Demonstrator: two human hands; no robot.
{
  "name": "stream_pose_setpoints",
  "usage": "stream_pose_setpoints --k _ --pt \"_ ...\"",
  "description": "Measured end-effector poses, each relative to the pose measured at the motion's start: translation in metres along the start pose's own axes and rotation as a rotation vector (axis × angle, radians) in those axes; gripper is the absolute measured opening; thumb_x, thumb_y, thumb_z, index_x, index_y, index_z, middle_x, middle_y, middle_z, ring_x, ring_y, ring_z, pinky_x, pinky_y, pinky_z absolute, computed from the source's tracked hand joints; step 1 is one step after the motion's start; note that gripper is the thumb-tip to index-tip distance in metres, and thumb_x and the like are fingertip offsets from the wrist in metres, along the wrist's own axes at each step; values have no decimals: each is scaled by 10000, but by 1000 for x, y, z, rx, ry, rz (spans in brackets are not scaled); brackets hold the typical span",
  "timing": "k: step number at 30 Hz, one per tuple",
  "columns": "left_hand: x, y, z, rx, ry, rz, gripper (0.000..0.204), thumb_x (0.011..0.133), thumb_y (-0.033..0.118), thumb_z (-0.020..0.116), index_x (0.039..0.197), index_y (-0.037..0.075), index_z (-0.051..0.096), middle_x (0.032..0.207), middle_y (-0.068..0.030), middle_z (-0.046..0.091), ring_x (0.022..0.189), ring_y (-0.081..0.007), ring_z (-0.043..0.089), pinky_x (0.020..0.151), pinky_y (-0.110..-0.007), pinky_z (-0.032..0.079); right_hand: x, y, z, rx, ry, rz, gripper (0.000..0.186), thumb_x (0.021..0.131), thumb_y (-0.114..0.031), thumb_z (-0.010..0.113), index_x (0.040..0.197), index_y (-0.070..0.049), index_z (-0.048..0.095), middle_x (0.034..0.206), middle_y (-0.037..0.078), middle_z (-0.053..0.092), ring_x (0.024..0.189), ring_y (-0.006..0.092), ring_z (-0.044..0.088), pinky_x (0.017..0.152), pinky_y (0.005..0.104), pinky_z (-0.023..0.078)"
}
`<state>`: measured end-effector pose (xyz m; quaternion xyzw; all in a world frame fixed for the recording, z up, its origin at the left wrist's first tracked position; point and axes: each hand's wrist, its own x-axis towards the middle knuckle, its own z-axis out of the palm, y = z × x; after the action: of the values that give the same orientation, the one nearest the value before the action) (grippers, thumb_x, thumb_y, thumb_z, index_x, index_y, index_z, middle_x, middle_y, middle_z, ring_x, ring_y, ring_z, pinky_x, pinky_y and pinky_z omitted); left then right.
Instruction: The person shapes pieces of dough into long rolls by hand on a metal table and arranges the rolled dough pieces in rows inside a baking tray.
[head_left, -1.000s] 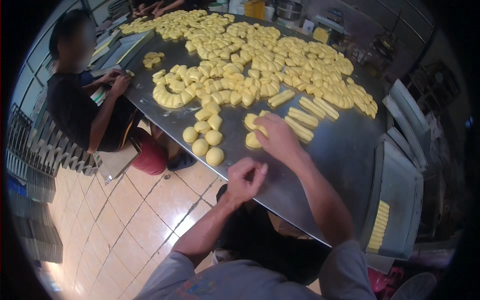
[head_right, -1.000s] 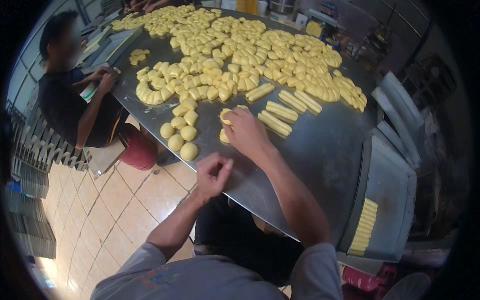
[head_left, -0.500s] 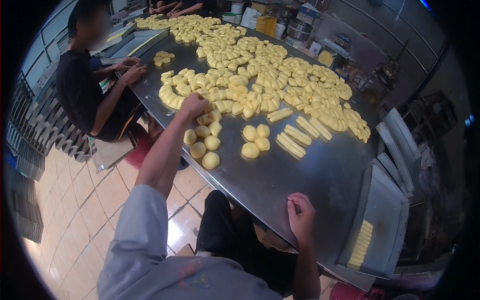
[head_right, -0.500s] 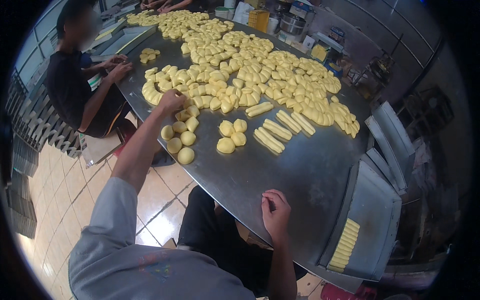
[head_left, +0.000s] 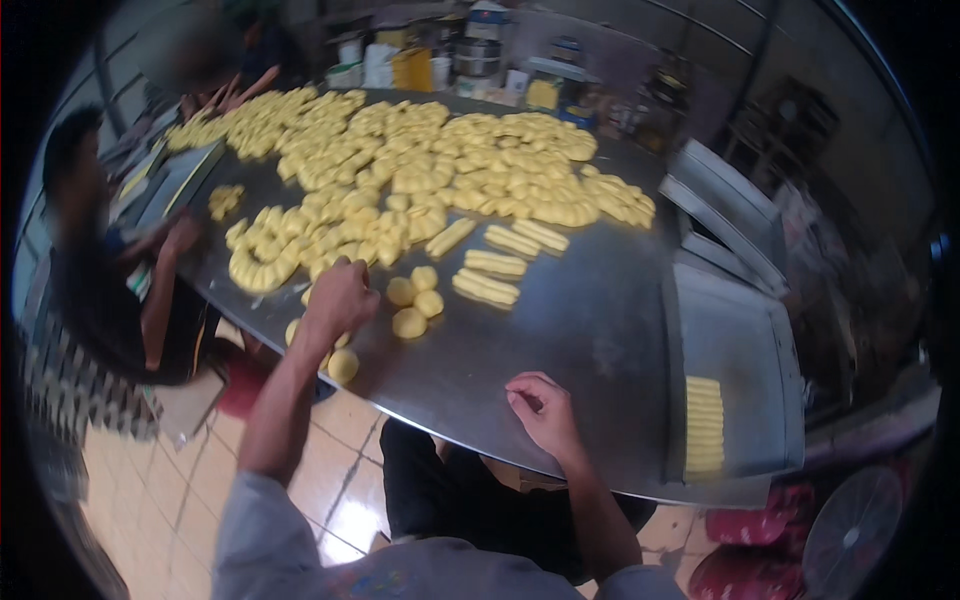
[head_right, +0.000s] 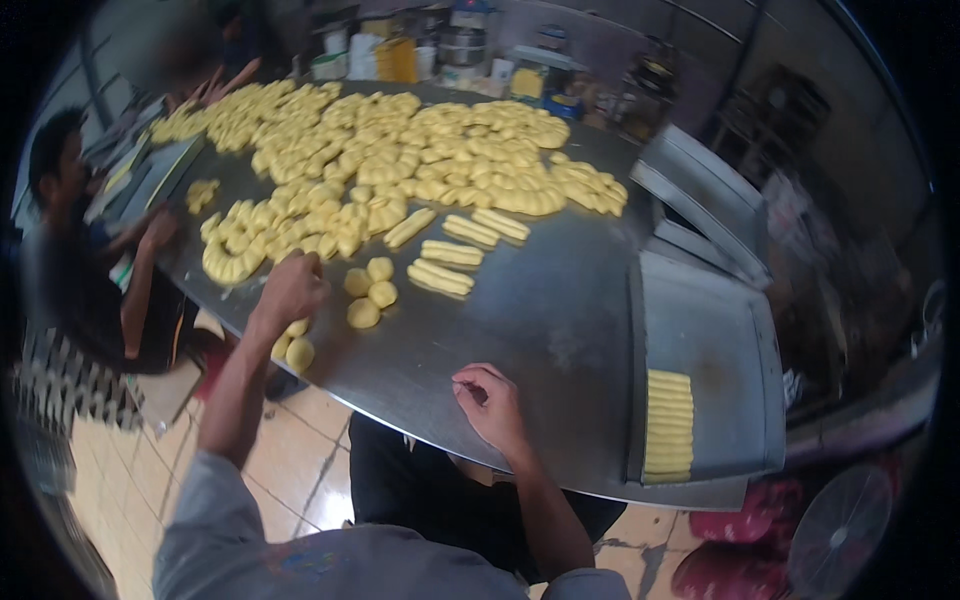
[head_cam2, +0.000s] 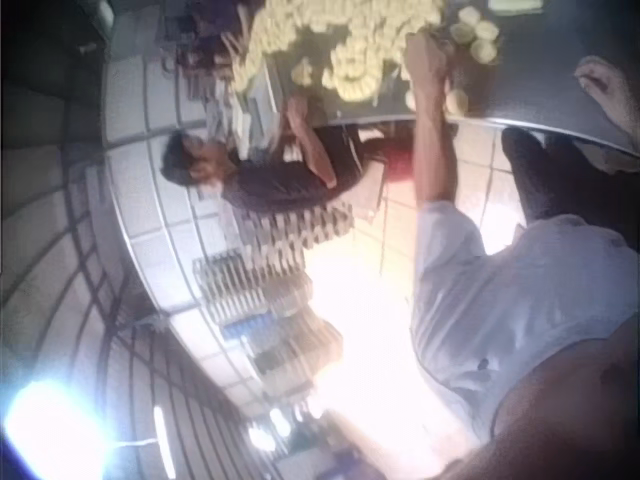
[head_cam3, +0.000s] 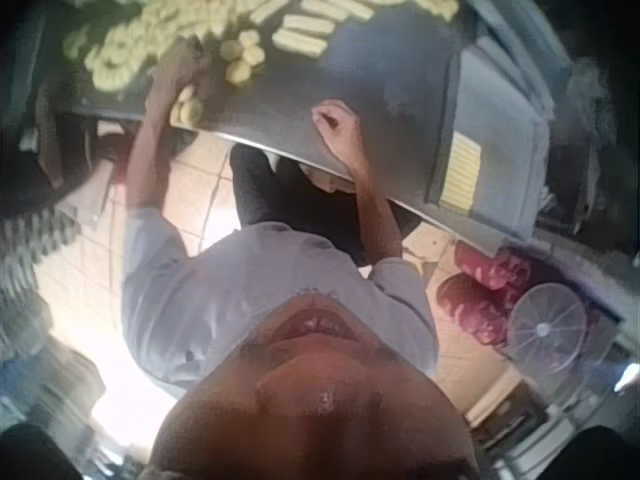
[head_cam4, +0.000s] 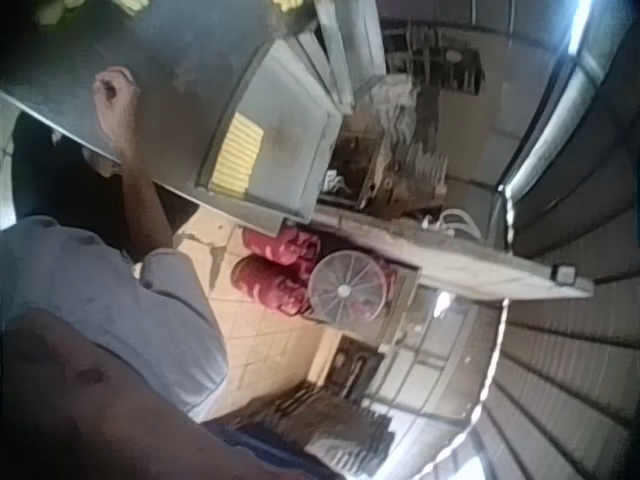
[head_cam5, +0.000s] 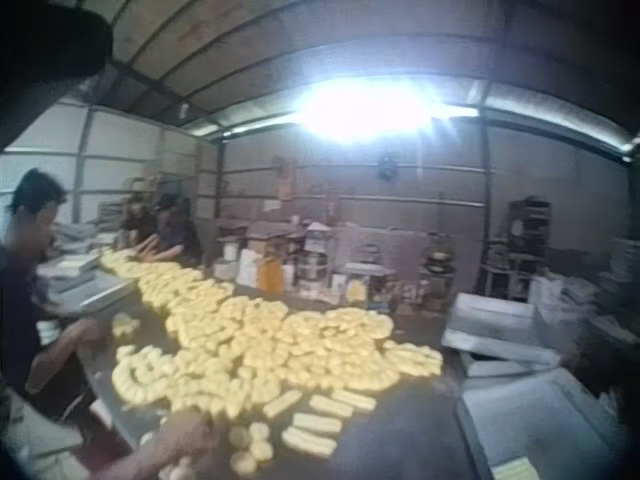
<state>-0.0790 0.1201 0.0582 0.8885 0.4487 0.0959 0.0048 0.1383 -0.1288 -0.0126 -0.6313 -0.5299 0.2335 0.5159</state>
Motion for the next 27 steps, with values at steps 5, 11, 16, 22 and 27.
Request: stream_pose_setpoints --k 5,11,16,22,27 --pt "-44 116 -5 -1374 -22 5 117 797 77 540 907 37 537 808 -19 547 736 -98 513 670 -244 426 1 -12 -18 644 63 368 166 865 -38 598 1018 24 619 965 84 631 833 154 628 717 268 518" --pt "-82 203 56 -1324 68 76 250 888 234 632 1014 33 554 920 -40 594 797 -98 541 693 -240 456 -13 -28 -29 529 153 331 204 868 -16 583 1064 38 601 1043 127 616 900 165 622 734 301 531" --pt "-82 217 55 -1796 -347 -233 344 923 227 582 1171 -7 532 1002 -74 619 878 -118 580 749 -247 482 -25 -28 -45 -293 333 -179 216 858 15 577 1069 58 591 1117 147 594 990 165 600 761 293 528" --pt "-85 225 42 -1823 -404 -145 397 946 292 536 1221 6 528 1112 -84 604 1032 -162 561 900 -293 440 -19 -33 -52 734 340 413 379 906 -73 539 1244 83 469 1123 155 592 1060 168 570 857 279 502" --pt "-83 215 42 -1860 -280 -160 502 968 377 453 1262 -29 480 1254 -104 531 1094 -196 546 975 -313 397 -11 -41 -60 565 78 286 318 901 -50 536 1192 73 501 1078 119 608 997 165 594 840 286 518"
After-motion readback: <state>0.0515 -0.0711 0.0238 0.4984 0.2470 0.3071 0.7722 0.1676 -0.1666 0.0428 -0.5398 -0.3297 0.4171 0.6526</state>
